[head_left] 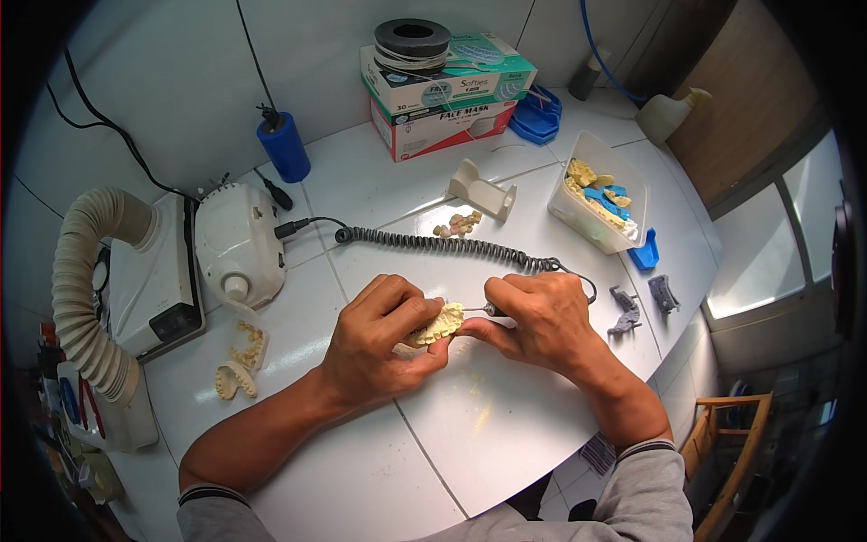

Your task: The recorder uses a micro-motor hand tool to trim and refine a plaster dental model at a laboratory workbench.

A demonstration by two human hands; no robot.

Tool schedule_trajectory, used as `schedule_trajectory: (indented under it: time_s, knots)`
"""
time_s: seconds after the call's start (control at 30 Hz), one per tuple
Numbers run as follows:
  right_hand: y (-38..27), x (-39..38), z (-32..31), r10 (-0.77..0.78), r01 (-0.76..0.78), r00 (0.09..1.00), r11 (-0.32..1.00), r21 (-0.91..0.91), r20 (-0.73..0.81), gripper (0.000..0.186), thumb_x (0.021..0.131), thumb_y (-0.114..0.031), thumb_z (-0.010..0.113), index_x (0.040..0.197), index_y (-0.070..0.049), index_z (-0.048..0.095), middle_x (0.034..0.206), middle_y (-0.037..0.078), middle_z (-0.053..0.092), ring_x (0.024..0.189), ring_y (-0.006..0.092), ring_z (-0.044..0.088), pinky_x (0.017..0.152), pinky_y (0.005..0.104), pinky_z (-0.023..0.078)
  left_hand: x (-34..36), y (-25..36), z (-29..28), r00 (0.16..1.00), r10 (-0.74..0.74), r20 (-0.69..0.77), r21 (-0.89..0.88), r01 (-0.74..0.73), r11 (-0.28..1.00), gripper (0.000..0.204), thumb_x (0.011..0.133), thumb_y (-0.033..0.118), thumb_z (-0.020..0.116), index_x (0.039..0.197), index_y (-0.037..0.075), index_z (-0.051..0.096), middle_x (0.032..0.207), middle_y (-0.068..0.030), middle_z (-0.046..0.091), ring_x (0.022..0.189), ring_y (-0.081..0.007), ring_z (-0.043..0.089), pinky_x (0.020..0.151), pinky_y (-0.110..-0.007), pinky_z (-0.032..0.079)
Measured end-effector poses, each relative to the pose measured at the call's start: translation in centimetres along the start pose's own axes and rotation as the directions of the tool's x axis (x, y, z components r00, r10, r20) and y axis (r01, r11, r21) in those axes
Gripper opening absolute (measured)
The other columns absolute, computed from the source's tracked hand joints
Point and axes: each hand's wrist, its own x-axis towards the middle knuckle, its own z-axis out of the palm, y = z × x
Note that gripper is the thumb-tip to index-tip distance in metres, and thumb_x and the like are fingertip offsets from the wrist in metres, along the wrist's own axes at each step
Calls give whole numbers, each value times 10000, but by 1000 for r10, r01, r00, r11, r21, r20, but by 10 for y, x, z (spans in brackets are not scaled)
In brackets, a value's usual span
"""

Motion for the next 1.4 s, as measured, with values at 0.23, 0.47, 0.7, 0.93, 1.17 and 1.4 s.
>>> schedule_trajectory:
  time_s: [0.23,0.47,0.7,0.93,1.17,1.4]
  knots:
    - [0,0,1,6,-6,1000,1000,10,12,558,954,-622,783,779,-111,644,620,24,644,458,222,616,454,382,456,0,1,0,1000,-26,11,-17,26,1000,316,747,94,865,1035,4,769,906,-90,629,800,-237,631,687,-378,563]
    - [1,0,1,11,-11,1000,1000,6,30,565,960,-628,773,788,-103,657,626,31,647,462,235,623,453,388,463,1,0,0,1000,1,14,11,-1,1000,354,709,75,887,1043,-1,798,908,-92,667,780,-210,654,645,-342,562]
    - [2,0,2,12,-12,999,1000,9,37,567,966,-632,765,793,-103,659,618,29,645,455,229,618,445,384,457,0,-1,0,1000,0,14,18,0,1000,370,705,77,890,1055,3,796,910,-88,669,787,-216,649,654,-349,562]
    - [2,-1,3,17,-18,999,1000,5,47,567,968,-633,762,794,-103,659,620,33,647,457,235,621,445,386,458,1,0,0,1000,2,17,13,-3,1000,376,705,78,891,1061,4,796,916,-88,656,788,-219,640,654,-351,561]
    - [1,0,2,21,-22,998,1000,13,61,559,972,-615,768,781,-100,660,625,38,662,463,242,626,447,392,458,0,-2,0,1000,-1,13,14,1,1000,374,709,77,891,1063,0,795,915,-86,652,785,-213,637,647,-344,560]
    - [0,2,1,27,-29,998,999,25,60,545,977,-594,774,768,-105,658,631,39,671,459,238,623,444,391,452,1,-1,0,1000,-2,10,13,2,1000,362,711,72,890,1052,-2,796,911,-84,650,785,-211,635,652,-344,562]
